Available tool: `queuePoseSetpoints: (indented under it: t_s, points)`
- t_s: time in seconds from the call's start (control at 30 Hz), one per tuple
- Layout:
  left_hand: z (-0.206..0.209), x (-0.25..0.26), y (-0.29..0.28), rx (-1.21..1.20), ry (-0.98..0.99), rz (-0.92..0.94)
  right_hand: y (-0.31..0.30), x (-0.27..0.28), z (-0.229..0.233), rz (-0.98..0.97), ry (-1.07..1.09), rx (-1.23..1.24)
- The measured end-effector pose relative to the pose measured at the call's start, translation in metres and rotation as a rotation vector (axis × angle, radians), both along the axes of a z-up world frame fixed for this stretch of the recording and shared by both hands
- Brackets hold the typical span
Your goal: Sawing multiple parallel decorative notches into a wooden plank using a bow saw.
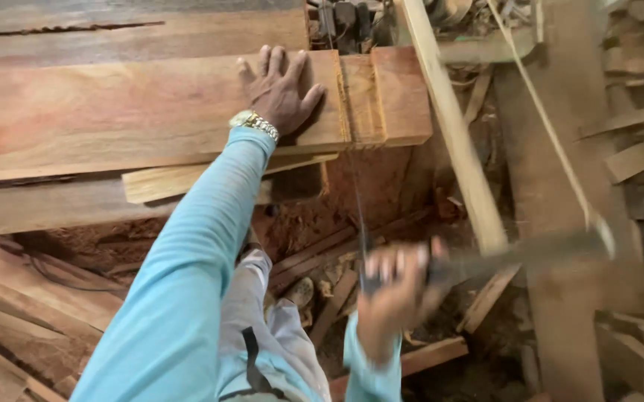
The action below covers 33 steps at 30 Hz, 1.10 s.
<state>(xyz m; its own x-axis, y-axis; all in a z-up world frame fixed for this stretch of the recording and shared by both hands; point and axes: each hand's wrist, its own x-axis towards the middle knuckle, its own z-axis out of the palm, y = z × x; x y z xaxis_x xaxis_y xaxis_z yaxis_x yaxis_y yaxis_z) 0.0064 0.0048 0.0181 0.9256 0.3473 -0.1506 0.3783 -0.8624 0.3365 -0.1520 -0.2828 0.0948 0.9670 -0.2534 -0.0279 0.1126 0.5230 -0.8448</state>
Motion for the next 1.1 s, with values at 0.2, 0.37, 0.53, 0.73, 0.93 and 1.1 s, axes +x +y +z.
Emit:
queuePoseSetpoints:
  t_s: [0.2,0.37,0.53,0.73,0.93,1.1]
  points:
    - [-0.011,-0.005,-0.004,-0.010,-0.046,0.016,-0.051,-0.083,0.010,-0.165,0.211,-0.144]
    - [-0.017,-0.003,-0.002,0.004,-0.073,0.025,-0.035,-0.012,-0.098,0.032,-0.163,-0.306]
    - [-0.014,-0.007,-0.002,0.016,-0.112,0.036,0.031,0.042,-0.029,-0.030,0.094,0.010]
    - [-0.026,0.002,0.002,0.034,-0.134,0.029,-0.079,-0.007,0.012,0.482,0.008,0.384]
    - [0.017,-0.013,-0.011,0.027,-0.107,0.062,-0.052,0.010,0.077,0.316,-0.283,-0.091]
    - [-0.025,-0.002,-0.009,0.073,-0.174,0.058,-0.008,0.090,0.074,0.474,-0.247,-0.006]
